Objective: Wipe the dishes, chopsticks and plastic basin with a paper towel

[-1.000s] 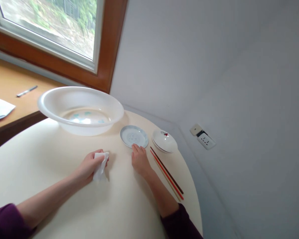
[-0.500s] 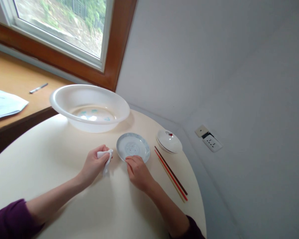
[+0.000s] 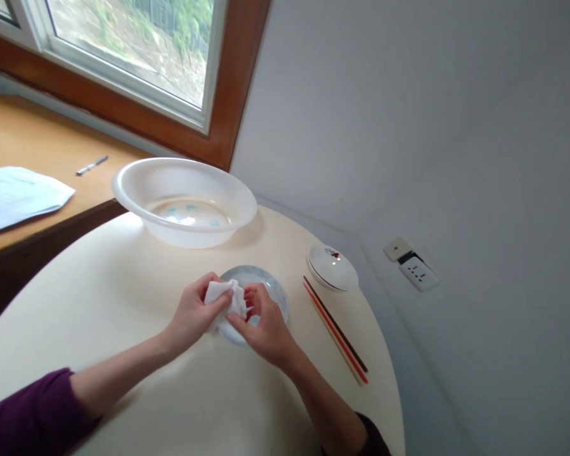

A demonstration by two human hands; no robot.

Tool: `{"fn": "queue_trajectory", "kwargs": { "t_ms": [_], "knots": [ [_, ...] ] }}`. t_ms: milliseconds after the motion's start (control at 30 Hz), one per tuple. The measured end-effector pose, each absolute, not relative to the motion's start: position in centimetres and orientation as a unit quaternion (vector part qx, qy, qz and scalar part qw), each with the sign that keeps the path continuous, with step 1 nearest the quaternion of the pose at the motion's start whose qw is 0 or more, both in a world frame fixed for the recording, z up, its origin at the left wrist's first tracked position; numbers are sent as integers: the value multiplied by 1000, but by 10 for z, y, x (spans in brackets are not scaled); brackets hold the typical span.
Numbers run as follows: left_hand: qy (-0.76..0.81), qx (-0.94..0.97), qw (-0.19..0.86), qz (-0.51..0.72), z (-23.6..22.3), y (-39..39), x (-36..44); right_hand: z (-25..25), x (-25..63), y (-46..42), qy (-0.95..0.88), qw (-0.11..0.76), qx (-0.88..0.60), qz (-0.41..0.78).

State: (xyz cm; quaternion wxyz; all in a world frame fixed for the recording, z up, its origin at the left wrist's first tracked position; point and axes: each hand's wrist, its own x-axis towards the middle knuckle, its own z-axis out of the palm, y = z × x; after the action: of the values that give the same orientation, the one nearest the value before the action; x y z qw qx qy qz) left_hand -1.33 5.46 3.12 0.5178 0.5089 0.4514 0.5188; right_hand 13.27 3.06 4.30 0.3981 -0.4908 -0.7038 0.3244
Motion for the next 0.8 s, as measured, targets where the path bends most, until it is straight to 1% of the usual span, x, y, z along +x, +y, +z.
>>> {"fn": "queue_trajectory", "kwargs": {
  "t_ms": [100,200,267,333,400,467,500,533,633,667,700,733,800],
  "knots": [
    [445,507,534,509,31,54,-13,42,134,34,-694,412,-495,322],
    [427,502,550,513,33,56,-13,44,142,41,-661,426,-496,368],
    [402,501,553,530,33,58,-15,48,151,47,-635,441,-512,374],
    [387,502,544,550,33,63,-18,54,162,53,-619,470,-545,315],
    [398,502,525,561,31,70,-22,58,171,58,-618,503,-574,191],
    [433,503,499,557,28,78,-25,60,177,59,-645,497,-577,62],
    [455,506,483,551,26,81,-27,59,178,58,-675,467,-570,21],
    [476,510,469,542,25,84,-27,58,178,56,-717,416,-560,1],
    [518,524,456,499,21,90,-27,52,177,48,-831,195,-520,35],
    [524,528,462,483,19,90,-27,50,176,46,-848,136,-509,53],
    [528,534,468,466,17,91,-26,49,176,45,-855,100,-505,66],
    [532,543,469,450,15,92,-26,48,177,44,-854,88,-508,72],
    [541,570,450,425,9,93,-25,48,179,46,-846,102,-518,75]
  ]
}}
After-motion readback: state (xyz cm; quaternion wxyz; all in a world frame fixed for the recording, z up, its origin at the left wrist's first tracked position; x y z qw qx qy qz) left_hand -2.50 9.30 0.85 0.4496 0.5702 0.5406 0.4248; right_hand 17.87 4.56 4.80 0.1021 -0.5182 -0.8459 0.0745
